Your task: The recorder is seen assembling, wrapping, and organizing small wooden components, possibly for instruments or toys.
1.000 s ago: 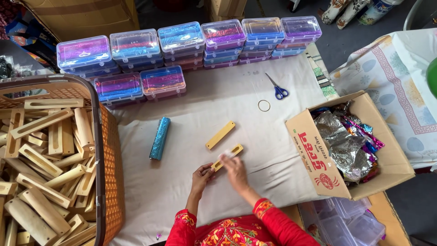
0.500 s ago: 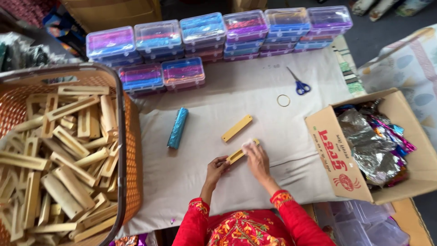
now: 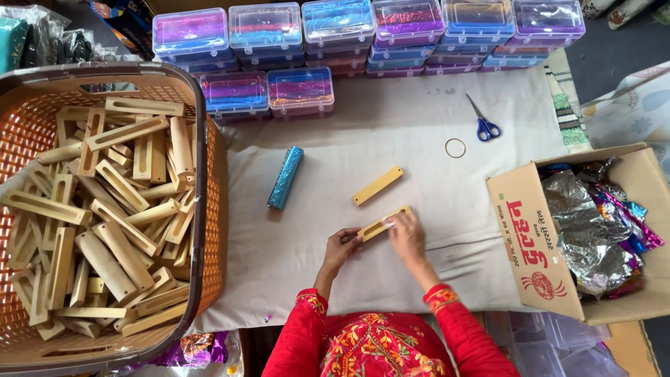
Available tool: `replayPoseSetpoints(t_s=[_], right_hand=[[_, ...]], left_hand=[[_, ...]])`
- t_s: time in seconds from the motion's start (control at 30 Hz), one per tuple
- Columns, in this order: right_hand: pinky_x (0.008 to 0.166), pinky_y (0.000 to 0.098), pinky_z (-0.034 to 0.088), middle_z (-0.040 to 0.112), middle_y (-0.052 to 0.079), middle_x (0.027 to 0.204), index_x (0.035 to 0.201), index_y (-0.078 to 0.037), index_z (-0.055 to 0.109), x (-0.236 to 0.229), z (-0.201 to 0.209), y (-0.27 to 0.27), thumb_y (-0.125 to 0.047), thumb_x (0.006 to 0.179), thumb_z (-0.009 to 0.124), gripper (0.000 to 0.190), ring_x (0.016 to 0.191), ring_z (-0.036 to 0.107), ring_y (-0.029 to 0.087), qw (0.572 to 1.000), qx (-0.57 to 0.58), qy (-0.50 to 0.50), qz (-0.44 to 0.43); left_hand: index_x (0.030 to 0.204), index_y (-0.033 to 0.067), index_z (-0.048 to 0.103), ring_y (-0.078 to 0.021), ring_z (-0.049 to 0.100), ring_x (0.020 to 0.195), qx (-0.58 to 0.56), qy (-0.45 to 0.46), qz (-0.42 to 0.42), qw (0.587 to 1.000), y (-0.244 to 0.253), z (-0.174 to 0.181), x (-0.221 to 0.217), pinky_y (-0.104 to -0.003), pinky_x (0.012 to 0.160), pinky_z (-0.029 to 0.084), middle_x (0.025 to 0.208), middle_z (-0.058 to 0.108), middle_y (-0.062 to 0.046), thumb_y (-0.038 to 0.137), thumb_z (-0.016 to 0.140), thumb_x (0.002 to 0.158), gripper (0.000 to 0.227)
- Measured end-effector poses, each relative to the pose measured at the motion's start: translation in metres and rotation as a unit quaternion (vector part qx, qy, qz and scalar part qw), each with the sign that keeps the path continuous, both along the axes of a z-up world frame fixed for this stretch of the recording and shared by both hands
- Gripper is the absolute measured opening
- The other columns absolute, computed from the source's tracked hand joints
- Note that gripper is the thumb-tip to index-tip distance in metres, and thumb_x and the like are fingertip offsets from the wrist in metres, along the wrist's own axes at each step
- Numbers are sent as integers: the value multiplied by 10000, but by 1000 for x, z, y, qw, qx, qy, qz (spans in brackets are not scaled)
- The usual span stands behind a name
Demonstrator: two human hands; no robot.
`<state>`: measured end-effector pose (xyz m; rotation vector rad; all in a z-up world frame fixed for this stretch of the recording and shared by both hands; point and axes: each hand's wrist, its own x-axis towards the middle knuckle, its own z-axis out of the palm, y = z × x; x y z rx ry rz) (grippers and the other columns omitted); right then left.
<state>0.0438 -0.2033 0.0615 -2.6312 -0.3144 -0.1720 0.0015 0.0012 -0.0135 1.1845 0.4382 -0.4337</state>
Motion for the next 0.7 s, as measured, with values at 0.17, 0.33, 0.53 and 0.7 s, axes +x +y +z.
replayPoseSetpoints(t_s=[0.17,0.33,0.53,0.7], right_hand=[[883,436,546,706,116,1094,1048,-67,693,-32,4,35,-30,777,715,274,1040,641,333,993,62,-30,99],[879,420,546,720,100,1162,1082,-91,707,-3,3,-15,-1,830,674,270,1027,657,309,996,59,-29,68],[941,401,537,665,95,1311,1243,-73,695,-25,24,13,52,837,607,434,1126,654,326,990,115,-74,-20],[947,368,541,630,10,1435,1411,-123,641,-43,-9,28,111,766,566,689,1066,650,291,979,-51,-90,176]], left_hand=[[1285,5,667,-93,707,898,-13,9,12,1000,0,4,-1,-247,783,596,1053,763,-52,120,714,936,371],[1290,0,679,-88,692,886,10,-2,-3,1000,1,12,-3,-242,772,586,1031,755,-57,119,710,948,364],[1286,8,676,-89,694,899,11,7,2,1000,-2,9,-1,-246,779,597,1029,751,-48,120,711,945,360],[1278,-6,669,-120,705,906,-6,4,15,1000,-1,5,-4,-253,776,598,1065,758,-73,123,686,950,353]])
